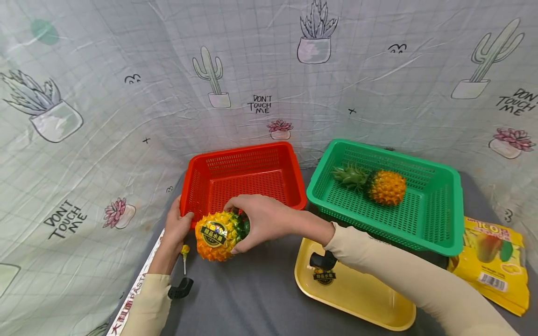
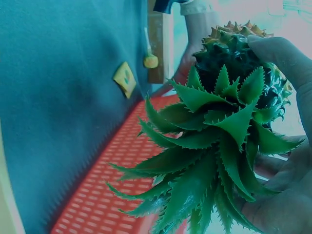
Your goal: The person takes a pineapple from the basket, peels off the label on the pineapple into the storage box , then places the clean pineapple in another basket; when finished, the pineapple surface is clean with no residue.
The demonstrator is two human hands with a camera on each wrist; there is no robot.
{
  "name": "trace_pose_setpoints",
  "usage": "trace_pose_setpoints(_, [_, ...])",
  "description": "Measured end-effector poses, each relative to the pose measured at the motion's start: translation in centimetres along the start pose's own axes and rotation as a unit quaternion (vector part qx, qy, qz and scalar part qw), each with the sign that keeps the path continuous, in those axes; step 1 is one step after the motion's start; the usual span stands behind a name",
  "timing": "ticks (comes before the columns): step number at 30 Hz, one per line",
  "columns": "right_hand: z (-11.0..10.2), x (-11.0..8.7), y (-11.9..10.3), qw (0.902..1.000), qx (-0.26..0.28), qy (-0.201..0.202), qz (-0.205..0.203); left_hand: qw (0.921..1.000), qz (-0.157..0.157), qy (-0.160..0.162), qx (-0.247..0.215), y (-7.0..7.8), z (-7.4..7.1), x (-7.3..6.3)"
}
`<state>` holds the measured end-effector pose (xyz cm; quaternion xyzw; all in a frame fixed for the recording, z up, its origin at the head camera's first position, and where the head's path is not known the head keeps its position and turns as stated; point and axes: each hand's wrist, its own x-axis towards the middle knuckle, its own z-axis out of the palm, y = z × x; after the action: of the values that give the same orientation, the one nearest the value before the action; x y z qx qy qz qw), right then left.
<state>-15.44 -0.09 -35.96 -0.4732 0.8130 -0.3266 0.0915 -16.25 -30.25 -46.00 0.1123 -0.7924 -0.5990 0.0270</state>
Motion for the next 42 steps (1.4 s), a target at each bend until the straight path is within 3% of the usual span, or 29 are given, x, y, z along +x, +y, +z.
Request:
trace_pose_setpoints(24, [3.8,-1.4,3.3,0.9976,-0.044,-0.050,-0.014,0.9999,0.007,0.002,0.014,-0.1,0.3,0.0])
trace_pose_setpoints(42, [6.0,-1.8,4.1,0.9926,-0.079,-0.091,0.006,0.9999,0.010,0.003,0.006,0.1,0.1,-0.1])
